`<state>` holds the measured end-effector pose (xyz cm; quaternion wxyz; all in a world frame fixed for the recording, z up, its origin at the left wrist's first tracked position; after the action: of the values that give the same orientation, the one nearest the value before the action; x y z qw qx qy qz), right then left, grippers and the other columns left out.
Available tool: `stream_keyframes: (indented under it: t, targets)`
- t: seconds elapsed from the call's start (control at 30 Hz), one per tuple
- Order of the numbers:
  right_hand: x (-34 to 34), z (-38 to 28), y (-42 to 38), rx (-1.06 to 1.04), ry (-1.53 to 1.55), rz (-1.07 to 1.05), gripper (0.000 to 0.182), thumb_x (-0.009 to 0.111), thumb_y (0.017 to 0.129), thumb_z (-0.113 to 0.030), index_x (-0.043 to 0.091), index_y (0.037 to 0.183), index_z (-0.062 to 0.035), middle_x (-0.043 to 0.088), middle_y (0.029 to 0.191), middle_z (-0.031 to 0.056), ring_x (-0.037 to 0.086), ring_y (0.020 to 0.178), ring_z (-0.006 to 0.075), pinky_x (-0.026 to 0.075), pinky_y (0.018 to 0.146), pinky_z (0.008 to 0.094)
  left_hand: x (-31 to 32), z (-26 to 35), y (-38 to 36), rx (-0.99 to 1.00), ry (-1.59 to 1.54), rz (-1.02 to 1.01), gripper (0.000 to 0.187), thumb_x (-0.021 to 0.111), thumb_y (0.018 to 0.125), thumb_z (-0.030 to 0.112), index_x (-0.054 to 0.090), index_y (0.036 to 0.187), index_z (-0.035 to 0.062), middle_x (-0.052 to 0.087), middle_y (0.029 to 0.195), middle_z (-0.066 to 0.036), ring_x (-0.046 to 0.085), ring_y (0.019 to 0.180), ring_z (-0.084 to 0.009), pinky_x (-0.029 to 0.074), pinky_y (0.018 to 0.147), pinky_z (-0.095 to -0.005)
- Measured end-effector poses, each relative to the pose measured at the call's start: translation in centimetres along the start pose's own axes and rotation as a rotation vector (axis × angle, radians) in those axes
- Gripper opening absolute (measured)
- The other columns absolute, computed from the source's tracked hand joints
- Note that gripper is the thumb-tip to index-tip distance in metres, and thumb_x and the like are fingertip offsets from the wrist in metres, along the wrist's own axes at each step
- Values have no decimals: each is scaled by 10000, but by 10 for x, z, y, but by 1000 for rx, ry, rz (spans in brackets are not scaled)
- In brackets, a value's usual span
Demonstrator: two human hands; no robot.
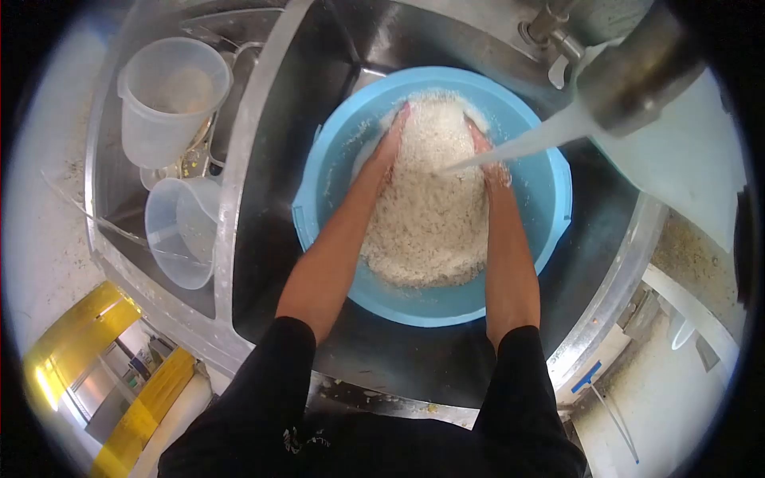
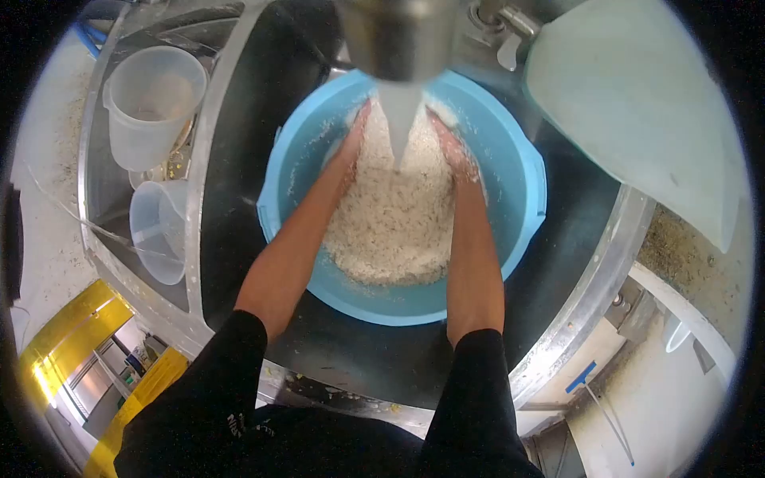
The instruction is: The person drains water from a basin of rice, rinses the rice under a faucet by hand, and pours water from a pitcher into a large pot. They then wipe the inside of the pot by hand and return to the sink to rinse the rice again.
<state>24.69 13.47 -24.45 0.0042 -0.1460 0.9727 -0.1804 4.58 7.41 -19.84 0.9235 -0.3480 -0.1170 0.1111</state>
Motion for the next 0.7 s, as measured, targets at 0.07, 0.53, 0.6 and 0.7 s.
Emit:
stream_keyframes:
  t: [0.07,0.53,0.6,0.7]
  targets:
    - [32,-48,-23,81,-67,-127,594,518,948,-456,489,1369,-37,440,1448,105,421,1325,262,277,1143,375,14,-18,-8,-198,-38,-178,792,456,907,621,360,1457,59,368,1488,-137,371,1349,-274,286,1117,-375]
    - [69,-18,-129,134,-1468,-434,1109,848,644,-237,166,1516,-184,202,1522,266,293,1352,488,386,1006,616,44,-20,-127,872,1825,-240,718,676,711,152,461,1394,100,563,1263,-215,511,1204,-382,416,1017,-429]
    - [54,2,-96,147,-1387,-386,1030,789,699,-187,161,1514,-148,300,1447,316,342,1307,504,413,973,596,42,-30,-82,683,1685,-148,689,652,717,150,472,1378,74,590,1210,-235,551,1155,-390,447,987,-413]
    - [36,16,-71,-260,-1369,162,829,683,784,-200,249,1473,-47,488,1273,302,442,1223,456,463,904,555,30,-27,-19,382,1432,-97,617,621,759,186,494,1345,42,613,1149,-264,599,1075,-397,482,944,-392]
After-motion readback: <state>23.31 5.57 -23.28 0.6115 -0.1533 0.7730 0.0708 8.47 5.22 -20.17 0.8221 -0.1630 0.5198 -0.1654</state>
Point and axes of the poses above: each hand's wrist, its own y-axis towards the middle knuckle, its own x-axis out of the palm, z = x × y, the point moved 10 cm from there along y, towards the middle knuckle
